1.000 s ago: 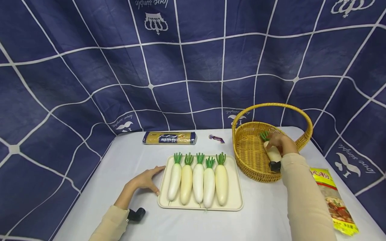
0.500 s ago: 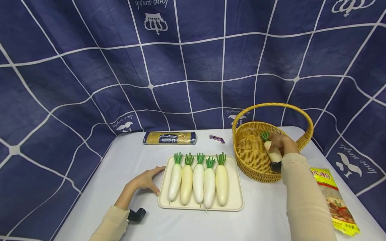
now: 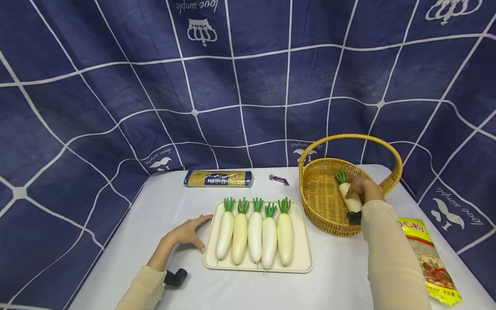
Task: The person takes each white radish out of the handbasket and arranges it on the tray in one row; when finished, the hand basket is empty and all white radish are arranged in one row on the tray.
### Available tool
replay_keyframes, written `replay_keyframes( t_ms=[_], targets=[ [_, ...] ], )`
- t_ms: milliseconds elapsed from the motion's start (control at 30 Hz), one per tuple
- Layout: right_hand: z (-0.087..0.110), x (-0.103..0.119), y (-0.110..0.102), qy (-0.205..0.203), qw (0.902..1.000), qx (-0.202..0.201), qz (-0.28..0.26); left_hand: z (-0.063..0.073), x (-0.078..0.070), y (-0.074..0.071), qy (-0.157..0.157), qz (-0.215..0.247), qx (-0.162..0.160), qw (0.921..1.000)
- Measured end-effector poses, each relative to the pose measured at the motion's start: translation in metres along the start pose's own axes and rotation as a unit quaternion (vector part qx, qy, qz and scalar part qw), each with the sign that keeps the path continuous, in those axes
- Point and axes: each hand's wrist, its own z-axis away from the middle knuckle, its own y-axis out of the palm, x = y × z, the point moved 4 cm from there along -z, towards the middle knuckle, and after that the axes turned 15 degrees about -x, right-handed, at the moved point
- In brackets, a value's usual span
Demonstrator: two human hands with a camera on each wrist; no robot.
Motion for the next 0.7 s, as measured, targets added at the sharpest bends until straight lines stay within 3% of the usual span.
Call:
replay_keyframes(
  t_ms=[267,500,700],
  targets=[
    [-0.004,-0.002,0.003,0.008,0.9993,-0.007,-0.037,0.000,0.000,-0.001,0.002,-0.001,-0.001,1.0000],
    [-0.003,0.008,0.006,-0.047,0.9962,-0.021,-0.071,0.001,0.000,-0.001,0.003,-0.003,0.002,1.0000],
    [-0.002,0.017,0.006,-0.063,0.9917,-0.032,-0.107,0.000,0.000,-0.001,0.004,0.003,-0.003,1.0000]
  ],
)
